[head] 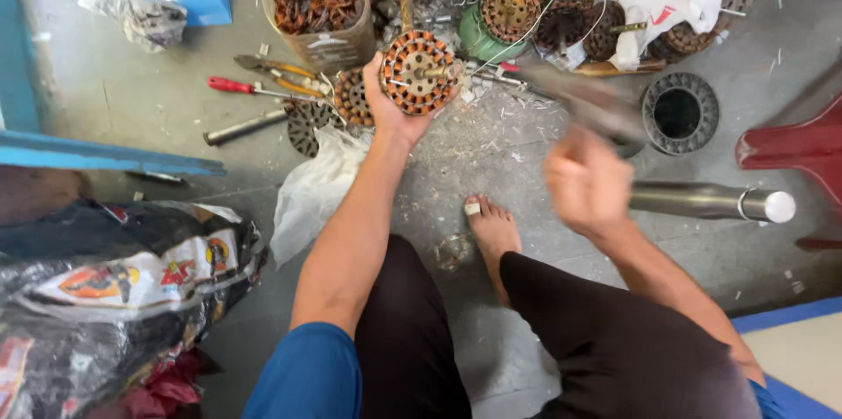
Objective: The person hammers a metal rod into a copper-wound stator while seated on the floor, then returns to a workbench to insert and trim white plastic ties into the stator slots using scissors.
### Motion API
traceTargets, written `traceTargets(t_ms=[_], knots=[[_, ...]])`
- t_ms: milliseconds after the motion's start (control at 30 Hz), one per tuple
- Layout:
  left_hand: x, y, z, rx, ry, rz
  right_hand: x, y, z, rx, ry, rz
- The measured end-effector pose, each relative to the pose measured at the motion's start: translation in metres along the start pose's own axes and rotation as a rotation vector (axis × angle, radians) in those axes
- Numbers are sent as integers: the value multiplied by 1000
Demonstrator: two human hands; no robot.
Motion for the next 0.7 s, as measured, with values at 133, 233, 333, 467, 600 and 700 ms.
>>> traceTargets(t_ms=[133,233,333,467,600,700], knots=[[-4,0,5,25,8,21,6,10,-16,-140,598,253],[7,2,4,55,48,-103,21,24,-14,-11,-187,-137],[2,-6,12,34,40,79,-3,9,-22,17,71,-40],[0,-7,17,72,18,56,-7,7,-35,-435,860,387],[9,-4,5,48,-10,10,32,33,-34,297,-52,-211],[6,-8,18,93,27,-80,5,32,-60,-29,68,63]])
Point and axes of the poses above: each hand's wrist, its own y-axis towards the middle knuckle, its own x-axis out of the palm, z = x × y, the point moved 3 cm from there along y, towards the middle knuckle, and after that the axes turned 12 degrees about y, right-handed, at the moved point
